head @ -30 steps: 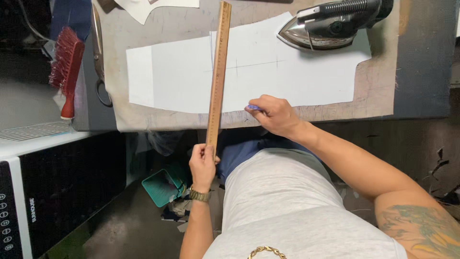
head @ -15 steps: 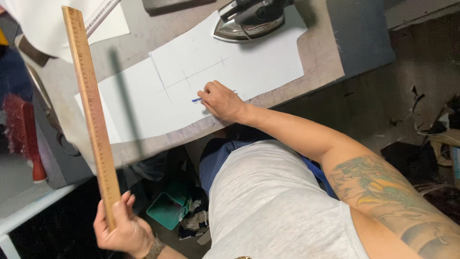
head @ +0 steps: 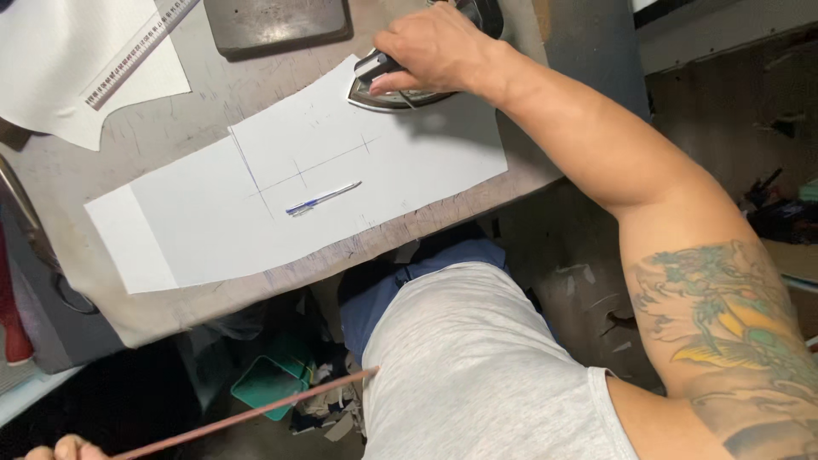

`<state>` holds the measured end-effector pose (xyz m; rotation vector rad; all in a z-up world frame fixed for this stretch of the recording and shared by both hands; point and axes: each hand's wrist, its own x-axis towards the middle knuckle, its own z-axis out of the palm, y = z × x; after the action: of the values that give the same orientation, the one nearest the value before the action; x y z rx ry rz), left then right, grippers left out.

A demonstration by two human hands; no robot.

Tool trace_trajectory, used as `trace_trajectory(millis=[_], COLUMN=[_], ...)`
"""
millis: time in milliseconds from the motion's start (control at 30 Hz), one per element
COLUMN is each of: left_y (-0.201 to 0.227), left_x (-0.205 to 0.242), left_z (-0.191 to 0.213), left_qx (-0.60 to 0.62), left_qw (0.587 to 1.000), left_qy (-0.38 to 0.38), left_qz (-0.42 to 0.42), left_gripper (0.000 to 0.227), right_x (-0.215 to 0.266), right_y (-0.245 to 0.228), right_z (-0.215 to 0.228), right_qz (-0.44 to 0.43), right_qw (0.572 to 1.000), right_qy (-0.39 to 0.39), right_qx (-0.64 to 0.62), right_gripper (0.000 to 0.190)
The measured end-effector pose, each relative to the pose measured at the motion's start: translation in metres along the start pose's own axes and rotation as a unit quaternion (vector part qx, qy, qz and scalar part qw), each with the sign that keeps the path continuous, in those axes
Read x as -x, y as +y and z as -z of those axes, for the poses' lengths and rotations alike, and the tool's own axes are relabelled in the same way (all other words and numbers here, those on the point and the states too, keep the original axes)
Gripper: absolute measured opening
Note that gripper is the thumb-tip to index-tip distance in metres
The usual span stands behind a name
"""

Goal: The person draws reference lines on white pattern paper using a ruler and pen, then transfers the pattern to blue fabric with chalk and cuts the fabric with shears.

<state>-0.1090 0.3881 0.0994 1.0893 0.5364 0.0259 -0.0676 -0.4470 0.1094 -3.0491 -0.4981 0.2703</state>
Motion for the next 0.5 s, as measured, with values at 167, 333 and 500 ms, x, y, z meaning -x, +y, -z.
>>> trace_trajectory(millis=[167, 333, 500], left_y=[-0.071, -0.152, -0.153], left_x=[0.088, 0.189, 0.217], left_z=[-0.151, -0.241, -0.212], left_qx=[0.022, 0.079, 0.14], left_qw=[0.996, 0.989, 0.984], left_qy=[0.056, 0.05, 0.09], left_qz=[0.062, 0.118, 0.056], left_gripper=[0.043, 0.036, 0.036], right_x=[-0.011, -0.005, 0.0], right_y=[0.013, 0.04, 0.051], right_z=[0.017, 0.008, 0.052], right_qz=[-0.021, 0.003, -0.135], right_qw=[0.99, 0.994, 0.972], right_qy=[-0.131, -0.105, -0.169], right_qx=[-0.054, -0.023, -0.097], right_gripper=[0.075, 0.076, 0.067])
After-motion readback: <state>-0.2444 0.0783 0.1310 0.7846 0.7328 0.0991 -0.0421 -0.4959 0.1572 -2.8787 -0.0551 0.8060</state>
